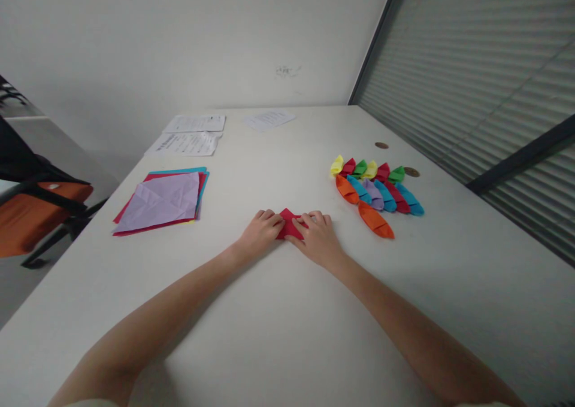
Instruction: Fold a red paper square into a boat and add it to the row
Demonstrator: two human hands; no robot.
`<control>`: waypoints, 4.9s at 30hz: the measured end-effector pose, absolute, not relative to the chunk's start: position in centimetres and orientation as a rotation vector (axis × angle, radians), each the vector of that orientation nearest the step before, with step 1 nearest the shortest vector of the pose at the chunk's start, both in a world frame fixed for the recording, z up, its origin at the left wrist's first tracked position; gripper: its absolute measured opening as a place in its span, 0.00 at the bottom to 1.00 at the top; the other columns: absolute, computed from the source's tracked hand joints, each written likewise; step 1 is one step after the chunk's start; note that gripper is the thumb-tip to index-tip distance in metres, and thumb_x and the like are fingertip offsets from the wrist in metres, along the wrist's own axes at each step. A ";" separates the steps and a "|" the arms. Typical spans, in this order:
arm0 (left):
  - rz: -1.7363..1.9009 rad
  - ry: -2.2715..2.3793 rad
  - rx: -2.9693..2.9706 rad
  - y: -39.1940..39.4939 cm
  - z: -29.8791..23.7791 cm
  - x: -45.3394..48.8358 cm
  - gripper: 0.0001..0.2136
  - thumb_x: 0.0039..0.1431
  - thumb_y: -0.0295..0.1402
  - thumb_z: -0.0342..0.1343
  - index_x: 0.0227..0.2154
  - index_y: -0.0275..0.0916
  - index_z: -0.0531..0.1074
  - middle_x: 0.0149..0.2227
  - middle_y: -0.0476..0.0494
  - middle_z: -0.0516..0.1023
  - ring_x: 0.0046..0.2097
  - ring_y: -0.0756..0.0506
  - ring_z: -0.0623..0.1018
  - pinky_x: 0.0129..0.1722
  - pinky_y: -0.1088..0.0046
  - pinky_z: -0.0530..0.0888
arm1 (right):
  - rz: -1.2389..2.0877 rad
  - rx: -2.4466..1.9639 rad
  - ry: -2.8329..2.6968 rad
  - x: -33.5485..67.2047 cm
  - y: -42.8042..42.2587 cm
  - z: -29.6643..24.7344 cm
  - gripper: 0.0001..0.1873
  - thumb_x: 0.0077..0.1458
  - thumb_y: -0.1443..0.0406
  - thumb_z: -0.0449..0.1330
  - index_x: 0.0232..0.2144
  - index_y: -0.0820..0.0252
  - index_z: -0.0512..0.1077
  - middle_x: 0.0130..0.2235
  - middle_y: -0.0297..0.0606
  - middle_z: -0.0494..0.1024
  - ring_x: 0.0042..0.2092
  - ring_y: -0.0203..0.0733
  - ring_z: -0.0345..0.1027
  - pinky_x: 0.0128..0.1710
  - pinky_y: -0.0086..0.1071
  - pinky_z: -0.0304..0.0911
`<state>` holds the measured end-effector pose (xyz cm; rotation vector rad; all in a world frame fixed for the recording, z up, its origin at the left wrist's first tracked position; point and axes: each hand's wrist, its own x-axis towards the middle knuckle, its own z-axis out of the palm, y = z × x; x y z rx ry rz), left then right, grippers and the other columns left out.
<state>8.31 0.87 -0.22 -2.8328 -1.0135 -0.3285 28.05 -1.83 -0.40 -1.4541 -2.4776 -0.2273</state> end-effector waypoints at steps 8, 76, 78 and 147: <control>-0.517 -1.113 -2.813 1.6 -1.8 7.6 0.12 0.64 0.28 0.50 0.47 0.35 0.74 0.43 0.37 0.78 0.42 0.42 0.75 0.43 0.63 0.72 | -0.146 -1.351 -2.487 28.9 -1.4 -0.8 0.26 0.61 0.49 0.55 0.51 0.61 0.74 0.48 0.48 0.76 0.48 0.54 0.61 0.45 0.45 0.53; -0.824 -1.140 -2.903 3.6 -2.2 5.5 0.11 0.66 0.35 0.52 0.36 0.40 0.79 0.36 0.41 0.79 0.39 0.46 0.75 0.41 0.66 0.72 | 0.201 -1.087 -2.285 34.0 2.3 -2.5 0.11 0.62 0.61 0.58 0.37 0.53 0.81 0.37 0.41 0.76 0.39 0.44 0.67 0.42 0.40 0.64; -0.831 -1.182 -2.906 3.6 -2.1 5.6 0.11 0.65 0.35 0.52 0.36 0.39 0.79 0.36 0.41 0.79 0.39 0.45 0.75 0.41 0.66 0.72 | 0.203 -1.106 -2.288 34.0 2.3 -2.5 0.11 0.62 0.61 0.58 0.36 0.53 0.81 0.36 0.41 0.76 0.39 0.44 0.67 0.42 0.40 0.63; -0.484 -1.246 -2.677 2.2 -0.8 8.2 0.07 0.65 0.29 0.49 0.39 0.39 0.72 0.42 0.38 0.74 0.44 0.40 0.72 0.43 0.60 0.68 | 0.301 -1.933 -2.015 30.4 1.7 -0.2 0.08 0.58 0.60 0.59 0.33 0.54 0.77 0.40 0.39 0.81 0.44 0.50 0.68 0.43 0.40 0.58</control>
